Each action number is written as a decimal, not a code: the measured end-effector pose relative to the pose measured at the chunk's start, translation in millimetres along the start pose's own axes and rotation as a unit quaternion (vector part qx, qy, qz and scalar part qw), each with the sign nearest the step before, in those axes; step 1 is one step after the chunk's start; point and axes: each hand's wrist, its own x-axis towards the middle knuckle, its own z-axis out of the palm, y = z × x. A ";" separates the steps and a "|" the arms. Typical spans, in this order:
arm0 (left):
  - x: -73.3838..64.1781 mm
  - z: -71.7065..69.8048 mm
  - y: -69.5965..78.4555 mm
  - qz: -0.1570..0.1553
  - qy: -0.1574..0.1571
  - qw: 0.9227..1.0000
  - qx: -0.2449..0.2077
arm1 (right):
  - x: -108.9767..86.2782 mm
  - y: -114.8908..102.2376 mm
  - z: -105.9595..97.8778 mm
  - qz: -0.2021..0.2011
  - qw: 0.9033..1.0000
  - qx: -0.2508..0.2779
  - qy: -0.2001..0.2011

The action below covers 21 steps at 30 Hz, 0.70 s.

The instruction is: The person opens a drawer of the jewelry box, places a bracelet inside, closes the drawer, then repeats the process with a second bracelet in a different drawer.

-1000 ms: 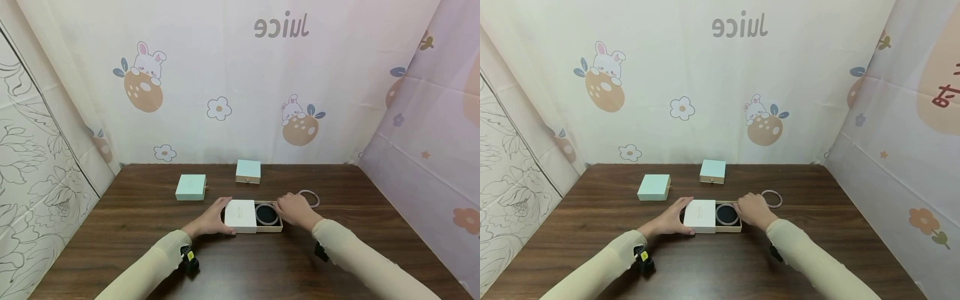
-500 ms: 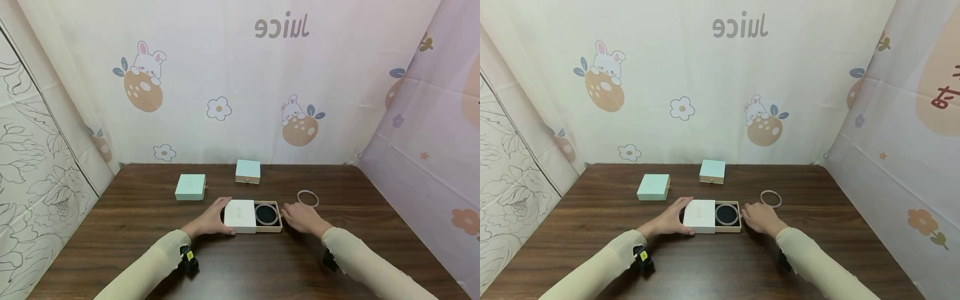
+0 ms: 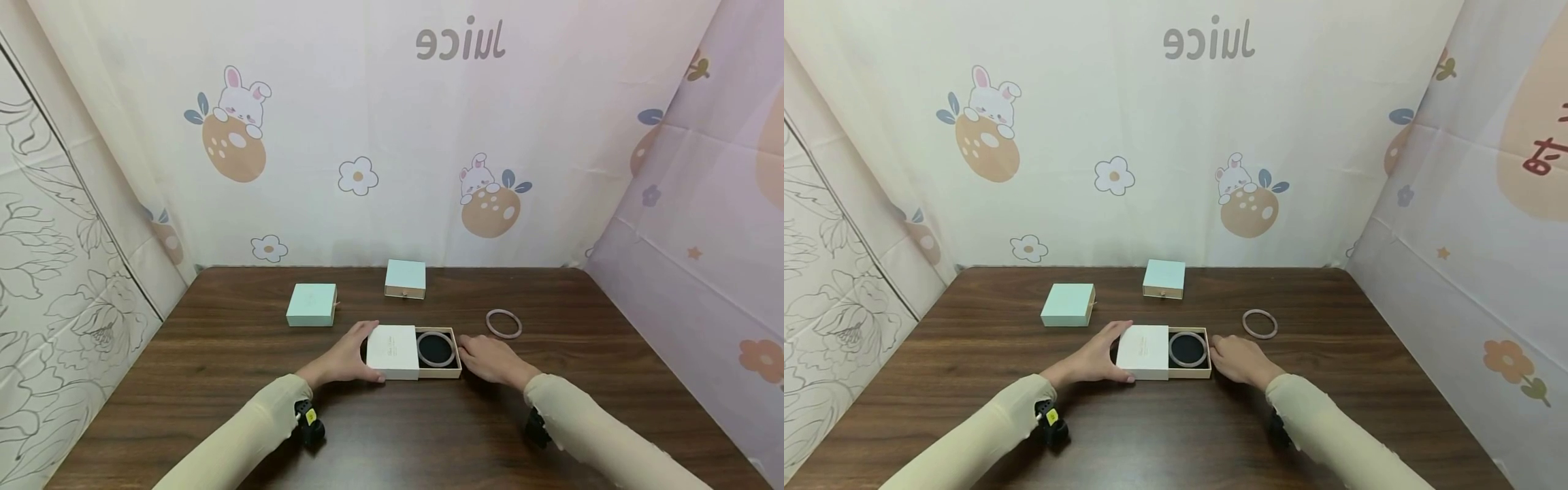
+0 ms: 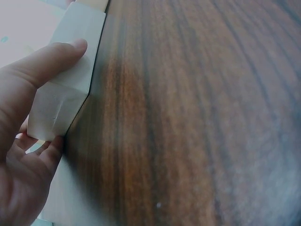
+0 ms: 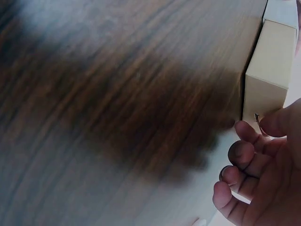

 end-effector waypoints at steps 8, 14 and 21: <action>1.3 0.1 -1.4 0.002 0.000 1.000 0.002 | 3.6 0.0 3.0 0.006 1.000 0.022 -0.022; 1.9 0.1 -1.3 0.002 -0.001 1.000 0.006 | 4.0 1.5 3.9 0.002 0.999 0.023 -0.028; 2.3 0.6 -2.6 -0.001 -0.003 1.000 0.009 | 4.9 2.4 4.3 -0.007 1.000 0.018 -0.020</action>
